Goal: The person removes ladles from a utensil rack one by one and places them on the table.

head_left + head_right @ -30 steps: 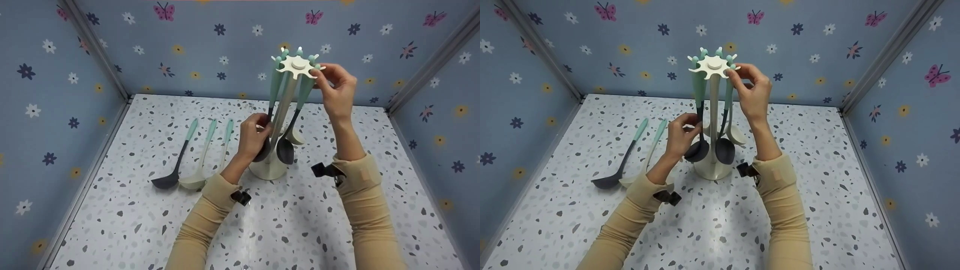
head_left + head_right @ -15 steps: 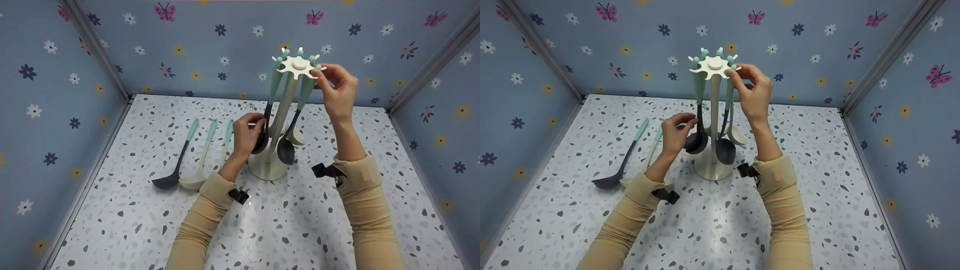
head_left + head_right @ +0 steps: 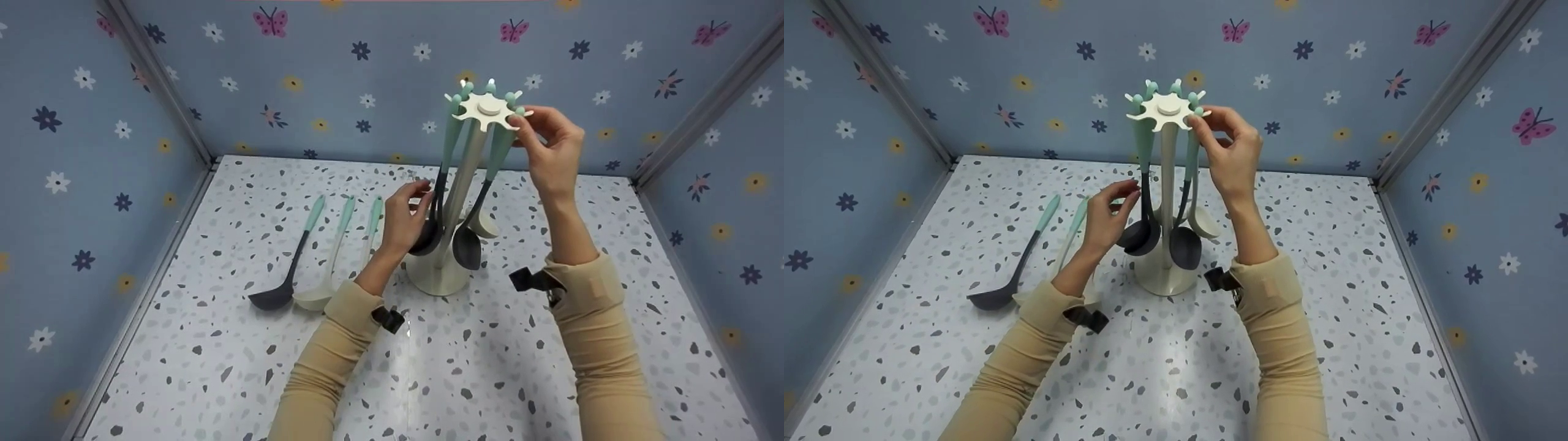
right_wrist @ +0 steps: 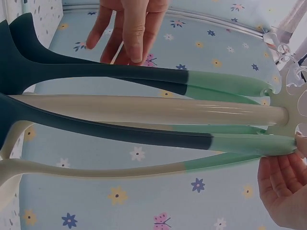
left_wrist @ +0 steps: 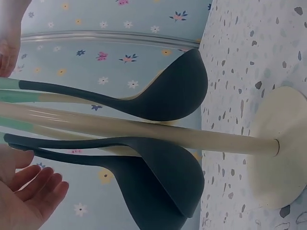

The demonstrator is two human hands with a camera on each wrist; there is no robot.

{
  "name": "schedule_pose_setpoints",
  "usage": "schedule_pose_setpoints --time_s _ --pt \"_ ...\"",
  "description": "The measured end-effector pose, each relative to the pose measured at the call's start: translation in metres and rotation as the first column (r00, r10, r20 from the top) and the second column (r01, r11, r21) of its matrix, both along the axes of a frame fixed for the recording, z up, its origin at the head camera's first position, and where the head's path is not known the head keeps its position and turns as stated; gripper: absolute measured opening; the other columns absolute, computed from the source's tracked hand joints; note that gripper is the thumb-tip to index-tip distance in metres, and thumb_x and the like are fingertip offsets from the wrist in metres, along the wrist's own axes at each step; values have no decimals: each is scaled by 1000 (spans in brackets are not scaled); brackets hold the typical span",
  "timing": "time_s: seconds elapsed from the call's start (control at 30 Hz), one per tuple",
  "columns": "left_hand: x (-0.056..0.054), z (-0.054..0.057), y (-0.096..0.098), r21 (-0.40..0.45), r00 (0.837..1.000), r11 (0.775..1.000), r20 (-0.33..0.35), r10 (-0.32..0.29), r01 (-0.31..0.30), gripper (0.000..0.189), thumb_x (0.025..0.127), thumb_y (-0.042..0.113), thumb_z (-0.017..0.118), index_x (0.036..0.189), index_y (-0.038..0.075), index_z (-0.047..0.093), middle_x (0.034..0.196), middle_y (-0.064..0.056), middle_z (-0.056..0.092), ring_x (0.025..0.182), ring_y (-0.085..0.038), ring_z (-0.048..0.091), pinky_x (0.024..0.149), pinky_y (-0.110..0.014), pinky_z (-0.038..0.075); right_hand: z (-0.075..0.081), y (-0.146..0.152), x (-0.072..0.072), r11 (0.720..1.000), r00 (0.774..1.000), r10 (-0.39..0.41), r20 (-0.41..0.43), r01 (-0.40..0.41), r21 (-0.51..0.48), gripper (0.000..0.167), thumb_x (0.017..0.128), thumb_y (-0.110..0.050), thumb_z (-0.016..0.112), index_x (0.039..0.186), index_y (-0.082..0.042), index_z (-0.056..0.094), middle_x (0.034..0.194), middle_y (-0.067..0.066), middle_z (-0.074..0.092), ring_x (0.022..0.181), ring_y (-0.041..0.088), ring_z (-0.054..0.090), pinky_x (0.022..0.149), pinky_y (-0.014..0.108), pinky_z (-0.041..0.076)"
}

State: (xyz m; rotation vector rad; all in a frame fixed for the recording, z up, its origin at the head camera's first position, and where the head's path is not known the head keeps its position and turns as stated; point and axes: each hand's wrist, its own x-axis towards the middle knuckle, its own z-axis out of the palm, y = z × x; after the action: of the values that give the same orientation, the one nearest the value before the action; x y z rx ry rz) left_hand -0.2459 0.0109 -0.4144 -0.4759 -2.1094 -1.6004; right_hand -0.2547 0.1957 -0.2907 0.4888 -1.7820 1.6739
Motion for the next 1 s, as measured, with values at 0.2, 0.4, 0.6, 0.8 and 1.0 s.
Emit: schedule_pose_setpoints --time_s 0.2,0.4,0.6,0.8,1.0 --pt "-2 -6 0 -18 994 996 80 -80 82 26 89 5 52 112 -5 56 101 -16 61 92 -21 59 71 -28 49 -1 1 0 1000 999 -1 -33 2 26 12 79 -5 65 88 4 65 79 13 62 71 24 60 59 28 51" --pt "-2 -8 1 3 987 993 106 -117 117 24 89 2 51 110 -6 58 100 -17 61 91 -22 60 72 -28 49 0 0 0 1000 1000 -8 -8 8 21 12 79 -4 65 88 4 65 78 12 62 71 22 60 59 27 51" --pt "-3 -13 2 19 987 994 121 -109 108 20 87 0 54 105 -6 60 97 -16 62 88 -22 60 70 -22 49 0 0 1 1000 1000 -6 -2 6 20 12 79 -3 65 88 4 65 78 11 62 70 22 59 59 28 51" --pt "-3 -17 3 27 989 995 104 -101 99 19 87 -1 53 103 -6 60 96 -16 61 87 -22 60 69 -22 50 -1 1 0 999 999 3 -36 -2 47 12 80 -4 65 89 4 65 80 12 62 71 23 59 59 28 51" --pt "-2 -20 2 29 992 994 74 -107 105 17 87 0 52 102 -6 59 95 -16 60 85 -21 60 67 -22 50 -1 1 0 999 999 7 -42 -5 49 12 80 -5 65 88 4 65 80 13 62 71 24 59 59 28 51"
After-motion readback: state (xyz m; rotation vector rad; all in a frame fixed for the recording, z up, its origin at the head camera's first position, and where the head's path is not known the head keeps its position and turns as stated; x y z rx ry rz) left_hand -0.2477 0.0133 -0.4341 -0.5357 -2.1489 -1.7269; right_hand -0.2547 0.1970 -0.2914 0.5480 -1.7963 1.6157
